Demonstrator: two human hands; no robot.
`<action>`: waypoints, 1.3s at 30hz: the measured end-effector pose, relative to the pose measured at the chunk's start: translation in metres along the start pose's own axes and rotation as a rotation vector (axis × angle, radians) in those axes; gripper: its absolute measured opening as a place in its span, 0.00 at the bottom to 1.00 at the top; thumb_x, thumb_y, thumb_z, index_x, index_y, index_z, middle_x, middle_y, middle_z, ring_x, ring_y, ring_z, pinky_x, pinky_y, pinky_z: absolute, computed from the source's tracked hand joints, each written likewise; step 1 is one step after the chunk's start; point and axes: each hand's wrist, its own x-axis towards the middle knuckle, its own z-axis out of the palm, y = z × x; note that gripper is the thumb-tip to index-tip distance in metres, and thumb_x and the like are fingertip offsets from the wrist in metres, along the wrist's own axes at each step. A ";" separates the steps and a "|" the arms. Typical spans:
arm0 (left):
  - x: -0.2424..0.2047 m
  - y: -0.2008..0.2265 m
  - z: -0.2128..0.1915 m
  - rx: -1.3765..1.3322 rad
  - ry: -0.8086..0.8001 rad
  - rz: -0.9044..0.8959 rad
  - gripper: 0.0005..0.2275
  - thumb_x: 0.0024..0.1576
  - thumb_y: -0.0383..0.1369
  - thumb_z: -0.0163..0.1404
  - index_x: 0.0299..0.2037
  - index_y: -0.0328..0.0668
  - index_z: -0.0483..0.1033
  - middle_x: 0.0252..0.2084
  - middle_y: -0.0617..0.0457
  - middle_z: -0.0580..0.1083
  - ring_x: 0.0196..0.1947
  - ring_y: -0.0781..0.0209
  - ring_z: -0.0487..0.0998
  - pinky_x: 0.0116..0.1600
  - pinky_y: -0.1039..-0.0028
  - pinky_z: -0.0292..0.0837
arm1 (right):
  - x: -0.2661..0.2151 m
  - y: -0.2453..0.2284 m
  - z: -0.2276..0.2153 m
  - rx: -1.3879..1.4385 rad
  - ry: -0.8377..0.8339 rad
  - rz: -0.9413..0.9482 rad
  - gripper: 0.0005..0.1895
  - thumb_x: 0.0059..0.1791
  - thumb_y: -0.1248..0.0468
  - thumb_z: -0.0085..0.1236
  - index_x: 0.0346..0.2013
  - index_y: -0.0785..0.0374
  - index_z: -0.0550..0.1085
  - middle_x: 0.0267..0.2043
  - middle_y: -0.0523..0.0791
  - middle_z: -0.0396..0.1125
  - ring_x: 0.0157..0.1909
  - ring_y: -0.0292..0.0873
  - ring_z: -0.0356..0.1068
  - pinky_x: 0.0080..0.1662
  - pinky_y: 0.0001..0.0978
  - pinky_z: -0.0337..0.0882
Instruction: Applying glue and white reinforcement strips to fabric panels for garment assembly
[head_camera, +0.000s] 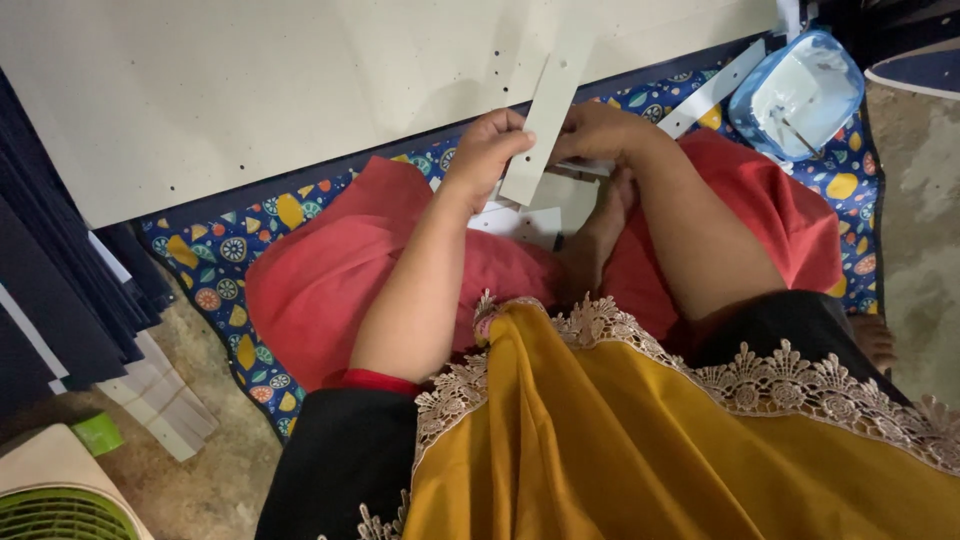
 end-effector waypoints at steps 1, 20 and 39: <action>-0.001 0.002 0.000 0.023 -0.011 -0.007 0.04 0.53 0.28 0.54 0.28 0.47 0.74 0.27 0.61 0.74 0.27 0.71 0.72 0.34 0.77 0.66 | 0.009 0.008 0.002 0.033 0.015 -0.031 0.24 0.42 0.52 0.64 0.52 0.53 0.80 0.50 0.38 0.76 0.49 0.38 0.71 0.50 0.29 0.66; 0.002 -0.003 -0.001 0.105 0.010 -0.024 0.01 0.52 0.28 0.55 0.30 0.47 0.76 0.28 0.62 0.75 0.29 0.71 0.72 0.37 0.76 0.68 | 0.001 0.001 0.003 0.085 0.011 -0.026 0.29 0.42 0.53 0.65 0.57 0.54 0.77 0.57 0.41 0.74 0.57 0.40 0.71 0.55 0.30 0.67; 0.014 -0.026 -0.010 0.101 -0.006 -0.027 0.04 0.48 0.30 0.57 0.33 0.45 0.80 0.25 0.53 0.75 0.26 0.63 0.77 0.33 0.76 0.71 | 0.012 0.017 0.022 -0.249 0.297 0.017 0.19 0.47 0.49 0.55 0.48 0.51 0.81 0.47 0.49 0.75 0.53 0.56 0.74 0.54 0.54 0.70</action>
